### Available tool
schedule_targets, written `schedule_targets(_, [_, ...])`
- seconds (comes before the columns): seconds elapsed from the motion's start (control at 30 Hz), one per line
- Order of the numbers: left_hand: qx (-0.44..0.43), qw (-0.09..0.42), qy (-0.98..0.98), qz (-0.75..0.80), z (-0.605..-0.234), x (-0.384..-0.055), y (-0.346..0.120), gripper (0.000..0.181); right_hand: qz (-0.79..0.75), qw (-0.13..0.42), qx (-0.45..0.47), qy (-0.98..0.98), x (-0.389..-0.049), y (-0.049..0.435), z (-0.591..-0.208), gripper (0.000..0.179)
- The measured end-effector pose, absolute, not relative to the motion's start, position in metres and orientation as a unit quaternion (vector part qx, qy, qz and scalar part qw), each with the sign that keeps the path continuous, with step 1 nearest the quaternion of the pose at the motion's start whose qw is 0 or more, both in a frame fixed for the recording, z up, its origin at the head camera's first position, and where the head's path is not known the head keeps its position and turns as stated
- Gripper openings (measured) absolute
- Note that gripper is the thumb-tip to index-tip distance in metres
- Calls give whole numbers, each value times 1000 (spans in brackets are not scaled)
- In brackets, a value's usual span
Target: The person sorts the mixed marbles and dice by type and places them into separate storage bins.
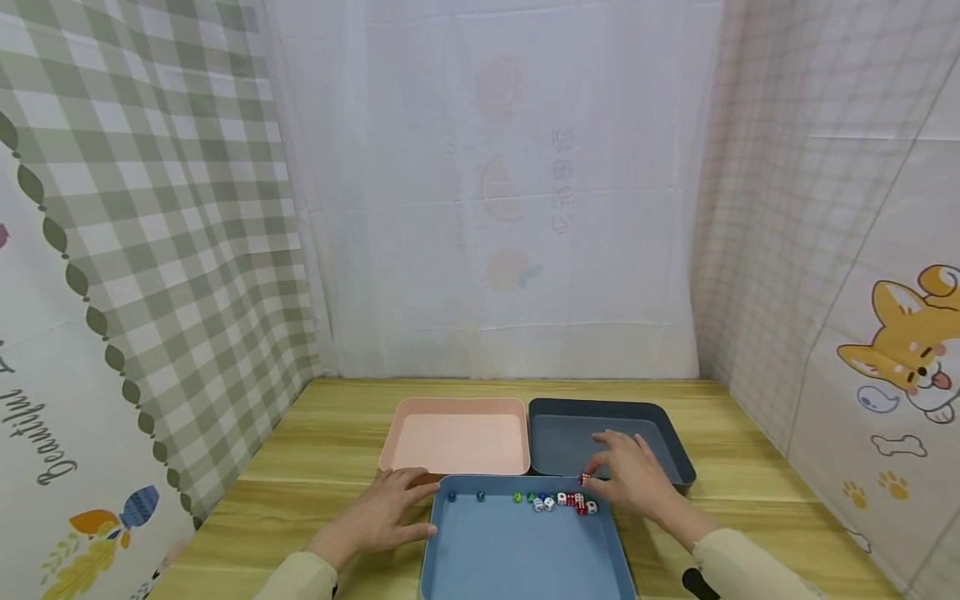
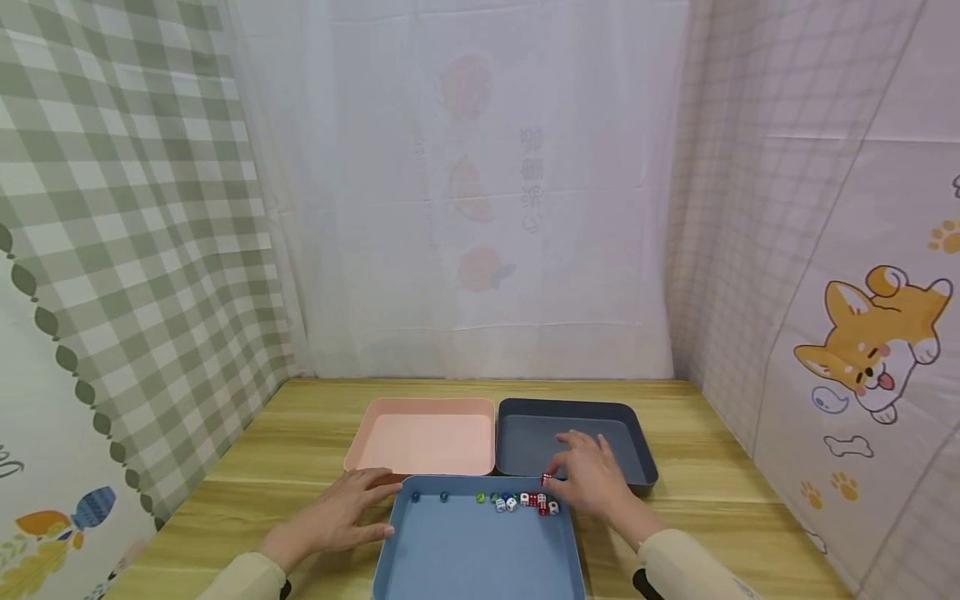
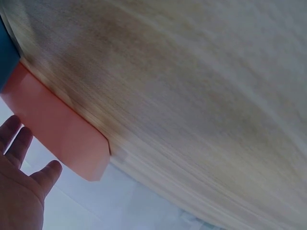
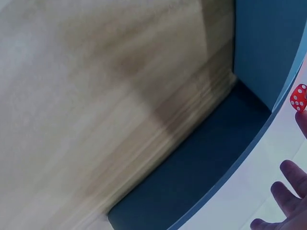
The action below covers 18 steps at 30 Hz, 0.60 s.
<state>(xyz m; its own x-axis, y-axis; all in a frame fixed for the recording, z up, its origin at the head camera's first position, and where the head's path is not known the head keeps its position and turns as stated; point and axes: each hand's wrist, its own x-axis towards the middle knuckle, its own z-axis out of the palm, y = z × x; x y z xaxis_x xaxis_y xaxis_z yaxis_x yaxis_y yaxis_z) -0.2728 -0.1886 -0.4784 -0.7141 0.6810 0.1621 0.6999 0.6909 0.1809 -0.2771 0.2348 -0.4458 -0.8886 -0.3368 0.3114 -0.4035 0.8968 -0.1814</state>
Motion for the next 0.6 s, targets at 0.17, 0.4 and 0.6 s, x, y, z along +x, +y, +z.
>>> schedule_targets(0.17, [-369,27,-921,-120,-476,-272,-189,69,118,147,191,-963,-283,239,-442,9])
schedule_targets(0.4, [-375,39,-919,-120,-478,-272,-189,65,115,163,182,-963,-290,244,-440,7])
schedule_targets(0.6, [-372,35,-920,-121,-478,-272,-188,65,125,159,169,-965,-296,248,-439,7])
